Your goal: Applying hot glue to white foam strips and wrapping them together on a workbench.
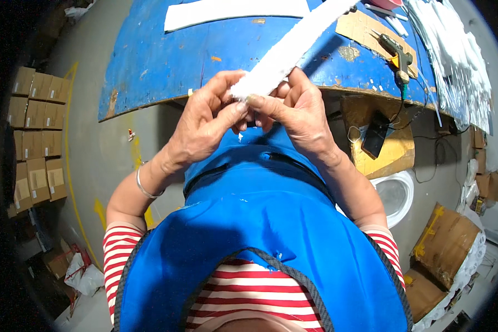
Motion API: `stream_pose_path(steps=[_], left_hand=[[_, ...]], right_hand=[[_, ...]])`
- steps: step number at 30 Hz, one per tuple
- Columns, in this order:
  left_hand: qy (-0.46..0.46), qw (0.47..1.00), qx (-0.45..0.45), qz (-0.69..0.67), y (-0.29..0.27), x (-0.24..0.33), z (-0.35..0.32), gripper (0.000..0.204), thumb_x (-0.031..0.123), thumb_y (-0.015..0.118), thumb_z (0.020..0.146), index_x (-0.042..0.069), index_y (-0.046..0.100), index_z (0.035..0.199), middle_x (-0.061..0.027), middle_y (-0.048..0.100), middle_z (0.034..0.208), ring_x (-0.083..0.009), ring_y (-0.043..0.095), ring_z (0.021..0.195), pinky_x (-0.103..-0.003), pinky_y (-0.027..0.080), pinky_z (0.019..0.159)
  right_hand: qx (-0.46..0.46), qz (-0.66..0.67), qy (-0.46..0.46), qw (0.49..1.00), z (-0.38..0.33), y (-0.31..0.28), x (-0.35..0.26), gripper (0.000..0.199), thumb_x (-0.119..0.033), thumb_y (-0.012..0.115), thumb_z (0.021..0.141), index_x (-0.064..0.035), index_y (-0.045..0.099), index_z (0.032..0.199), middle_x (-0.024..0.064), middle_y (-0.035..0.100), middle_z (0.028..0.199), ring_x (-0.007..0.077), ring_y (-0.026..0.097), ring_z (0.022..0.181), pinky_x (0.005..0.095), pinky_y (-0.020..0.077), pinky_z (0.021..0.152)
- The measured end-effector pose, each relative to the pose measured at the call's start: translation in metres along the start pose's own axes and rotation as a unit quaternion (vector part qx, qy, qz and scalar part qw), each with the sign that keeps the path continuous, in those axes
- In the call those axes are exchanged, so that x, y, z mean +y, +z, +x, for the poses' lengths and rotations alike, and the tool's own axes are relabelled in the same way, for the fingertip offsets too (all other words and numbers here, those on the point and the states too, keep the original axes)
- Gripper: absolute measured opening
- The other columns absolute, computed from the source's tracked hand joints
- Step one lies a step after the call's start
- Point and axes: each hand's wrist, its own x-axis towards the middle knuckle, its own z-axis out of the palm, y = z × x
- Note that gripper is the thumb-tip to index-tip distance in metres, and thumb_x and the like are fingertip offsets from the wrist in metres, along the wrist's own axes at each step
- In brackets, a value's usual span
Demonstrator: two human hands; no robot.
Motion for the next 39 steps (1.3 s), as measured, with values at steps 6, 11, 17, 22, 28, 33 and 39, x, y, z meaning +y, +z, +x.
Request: stream_pose_path(steps=[6, 11, 17, 22, 28, 33, 39], left_hand=[[-0.017, 0.995, -0.056, -0.081, -0.010, -0.004, -0.003, 0.035, 0.013, 0.053, 0.089, 0.001, 0.041, 0.120, -0.0069, 0.055, 0.096, -0.0092, 0.051, 0.086, -0.024, 0.044, 0.071], [-0.010, 0.999, 0.032, -0.003, -0.005, -0.014, 0.019, 0.032, 0.025, 0.049, 0.092, 0.001, 0.048, 0.114, -0.0039, 0.056, 0.087, -0.0086, 0.051, 0.078, -0.024, 0.044, 0.067], [-0.011, 0.991, -0.005, 0.137, -0.014, -0.021, 0.009, 0.029, 0.022, 0.043, 0.095, 0.000, 0.048, 0.113, -0.0008, 0.051, 0.077, -0.0055, 0.045, 0.060, -0.020, 0.039, 0.052], [-0.068, 0.992, -0.014, 0.105, -0.031, -0.034, -0.008, 0.028, 0.025, 0.040, 0.095, 0.001, 0.048, 0.108, -0.0021, 0.050, 0.073, -0.0072, 0.045, 0.057, -0.020, 0.039, 0.051], [-0.121, 0.974, -0.047, 0.184, -0.056, -0.051, -0.044, 0.029, 0.025, 0.043, 0.093, 0.001, 0.050, 0.108, -0.0039, 0.052, 0.077, -0.0101, 0.049, 0.062, -0.024, 0.042, 0.055], [-0.044, 0.955, -0.023, 0.293, -0.083, -0.037, -0.051, 0.052, 0.035, 0.060, 0.082, 0.000, 0.049, 0.119, -0.0101, 0.053, 0.113, -0.0211, 0.052, 0.103, -0.034, 0.041, 0.089], [0.149, 0.939, 0.026, 0.310, -0.048, 0.003, -0.013, 0.048, 0.033, 0.054, 0.087, -0.001, 0.047, 0.121, -0.0182, 0.049, 0.121, -0.0289, 0.046, 0.114, -0.036, 0.036, 0.095]], right_hand=[[-0.014, 0.014, -0.013, 1.000, -0.002, -0.003, 0.002, 0.044, -0.002, 0.065, 0.077, 0.0020, 0.043, 0.115, 0.0098, 0.061, 0.089, 0.0124, 0.058, 0.064, 0.0232, 0.0464, 0.051], [-0.022, -0.103, -0.032, 0.994, -0.001, 0.009, 0.010, 0.038, 0.004, 0.060, 0.077, 0.0028, 0.044, 0.112, 0.0072, 0.058, 0.084, 0.0092, 0.056, 0.065, 0.0214, 0.0454, 0.053], [-0.079, -0.258, -0.019, 0.963, 0.001, -0.017, 0.004, 0.022, -0.006, 0.064, 0.080, 0.0014, 0.056, 0.099, 0.0026, 0.059, 0.074, 0.0062, 0.053, 0.063, 0.0187, 0.0440, 0.056], [0.090, -0.055, -0.097, 0.990, 0.021, -0.054, -0.011, 0.035, -0.024, 0.057, 0.088, 0.0013, 0.050, 0.112, 0.0086, 0.061, 0.078, 0.0083, 0.056, 0.057, 0.0176, 0.0418, 0.046], [0.112, -0.011, -0.067, 0.991, 0.035, -0.065, -0.009, 0.031, -0.026, 0.058, 0.088, 0.0020, 0.053, 0.101, 0.0085, 0.061, 0.075, 0.0090, 0.055, 0.052, 0.0187, 0.0428, 0.044], [0.017, -0.021, -0.037, 0.999, 0.017, -0.022, 0.015, 0.024, -0.019, 0.060, 0.086, 0.0043, 0.057, 0.093, 0.0100, 0.063, 0.077, 0.0121, 0.060, 0.061, 0.0238, 0.0512, 0.053], [-0.135, -0.060, -0.022, 0.989, 0.000, 0.022, 0.026, 0.024, -0.013, 0.060, 0.085, 0.0053, 0.056, 0.099, 0.0128, 0.063, 0.083, 0.0166, 0.062, 0.077, 0.0292, 0.0513, 0.067]])
